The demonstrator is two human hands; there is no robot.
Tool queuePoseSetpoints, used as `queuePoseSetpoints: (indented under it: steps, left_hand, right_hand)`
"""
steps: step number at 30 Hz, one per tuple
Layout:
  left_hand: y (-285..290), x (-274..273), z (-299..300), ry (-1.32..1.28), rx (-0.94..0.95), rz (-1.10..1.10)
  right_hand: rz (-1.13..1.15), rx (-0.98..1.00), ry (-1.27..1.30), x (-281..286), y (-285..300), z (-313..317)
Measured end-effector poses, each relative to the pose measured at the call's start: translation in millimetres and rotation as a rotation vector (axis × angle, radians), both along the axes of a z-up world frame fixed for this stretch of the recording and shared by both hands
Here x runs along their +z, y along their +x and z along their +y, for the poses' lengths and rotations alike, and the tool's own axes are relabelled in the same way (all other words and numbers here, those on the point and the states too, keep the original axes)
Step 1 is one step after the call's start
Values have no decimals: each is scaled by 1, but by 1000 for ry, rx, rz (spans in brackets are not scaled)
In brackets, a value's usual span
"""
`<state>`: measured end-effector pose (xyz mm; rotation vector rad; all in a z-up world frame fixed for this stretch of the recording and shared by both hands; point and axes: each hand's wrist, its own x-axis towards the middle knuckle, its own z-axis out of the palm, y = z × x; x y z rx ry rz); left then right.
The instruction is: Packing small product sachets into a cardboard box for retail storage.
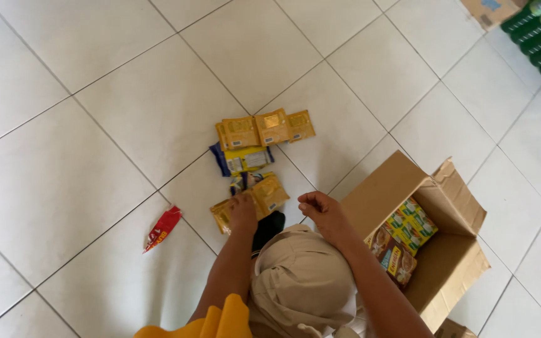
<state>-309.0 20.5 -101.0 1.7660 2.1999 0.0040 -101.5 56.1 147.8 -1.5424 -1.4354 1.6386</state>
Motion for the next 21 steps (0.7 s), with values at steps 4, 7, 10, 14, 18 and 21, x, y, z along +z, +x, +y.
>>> queuePoseSetpoints:
  steps: [4, 7, 10, 14, 18, 21]
  left_hand:
    - [-16, -8, 0, -221, 144, -207]
    - [-26, -42, -4, -28, 180, -143]
    - [-34, 42, 0, -251, 222, -426]
    - [-29, 51, 4, -112, 20, -431]
    - [-29, 11, 24, 92, -25, -712]
    - [-26, 71, 51, 228, 16, -938]
  right_hand:
    - [39, -43, 28, -6, 2, -1]
    - [35, -65, 50, 2, -5, 1]
    - [-26, -71, 35, 4, -6, 1]
    - [40, -117, 66, -15, 6, 2]
    - [14, -210, 96, -31, 21, -3]
    - [-247, -156, 113, -3, 21, -4]
